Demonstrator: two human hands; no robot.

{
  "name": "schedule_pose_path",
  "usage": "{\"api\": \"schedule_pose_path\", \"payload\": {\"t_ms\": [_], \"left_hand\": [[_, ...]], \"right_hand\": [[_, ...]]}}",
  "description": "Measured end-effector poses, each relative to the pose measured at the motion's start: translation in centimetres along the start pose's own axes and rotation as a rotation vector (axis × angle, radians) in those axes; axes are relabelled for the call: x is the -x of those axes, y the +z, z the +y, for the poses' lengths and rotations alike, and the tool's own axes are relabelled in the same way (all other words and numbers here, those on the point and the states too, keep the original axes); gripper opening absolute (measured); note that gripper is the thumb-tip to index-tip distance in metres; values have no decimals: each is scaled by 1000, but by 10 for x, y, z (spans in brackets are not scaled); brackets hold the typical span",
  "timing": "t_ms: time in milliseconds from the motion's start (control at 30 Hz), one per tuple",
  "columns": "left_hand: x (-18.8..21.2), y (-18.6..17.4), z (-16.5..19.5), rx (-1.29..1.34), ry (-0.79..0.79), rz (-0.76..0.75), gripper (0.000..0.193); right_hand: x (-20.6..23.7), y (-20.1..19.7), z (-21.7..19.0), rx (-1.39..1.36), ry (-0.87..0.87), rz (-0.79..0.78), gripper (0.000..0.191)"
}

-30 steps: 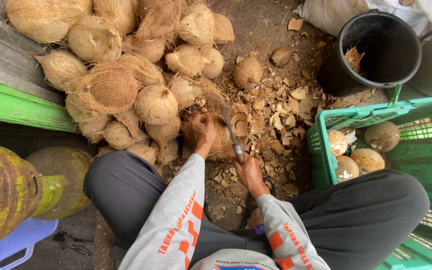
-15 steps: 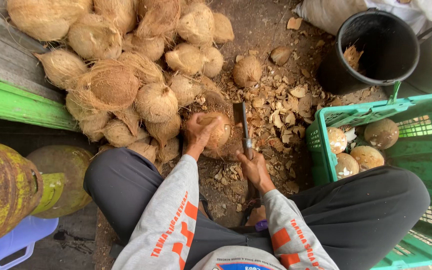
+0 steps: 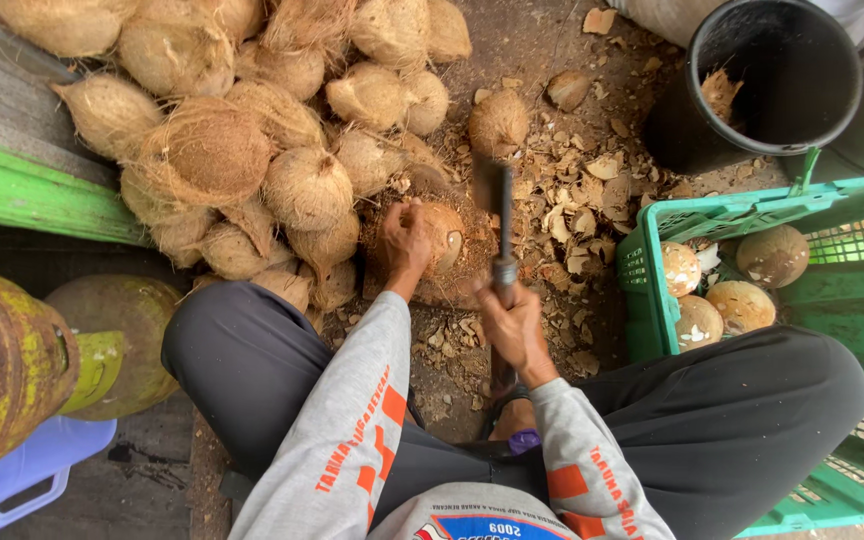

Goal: The person sits on the ground and husks coconuts, holding each coconut against a wooden block and striking it with a machete to chop off the fibrous outer husk. Husked coconuts are placed into a green plastic crate, and husk debris is tossed into a black bucket.

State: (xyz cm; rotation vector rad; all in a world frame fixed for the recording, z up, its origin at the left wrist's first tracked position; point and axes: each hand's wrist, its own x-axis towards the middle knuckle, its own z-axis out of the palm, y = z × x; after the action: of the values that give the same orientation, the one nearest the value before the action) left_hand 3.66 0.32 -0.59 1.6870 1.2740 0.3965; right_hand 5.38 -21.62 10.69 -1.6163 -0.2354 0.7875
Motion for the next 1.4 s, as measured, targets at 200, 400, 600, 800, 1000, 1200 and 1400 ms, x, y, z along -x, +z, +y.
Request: {"api": "schedule_pose_path", "payload": {"t_ms": [200,400,600,800,1000,1200,1400], "left_hand": [[4,-2,7,-93,-5,11,38],[8,0,1,-26,112,46,40],[5,4,0,34,137,49,43],[7,6,0,-65,152,92,38],[7,5,0,34,163,24,37],[15,7,1,-76,113,28,41],[10,6,8,-11,210,75,39]], "right_hand": [[1,18,-7,-52,-98,78,29],[4,14,-5,216,66,-80,24],[-6,20,7,-85,-143,56,36],[-7,12,11,319,77,18,27],[-11,11,16,104,-54,88,36],[-14,14,22,443,56,22,37],[-12,15,28,349,13,50,29]]}}
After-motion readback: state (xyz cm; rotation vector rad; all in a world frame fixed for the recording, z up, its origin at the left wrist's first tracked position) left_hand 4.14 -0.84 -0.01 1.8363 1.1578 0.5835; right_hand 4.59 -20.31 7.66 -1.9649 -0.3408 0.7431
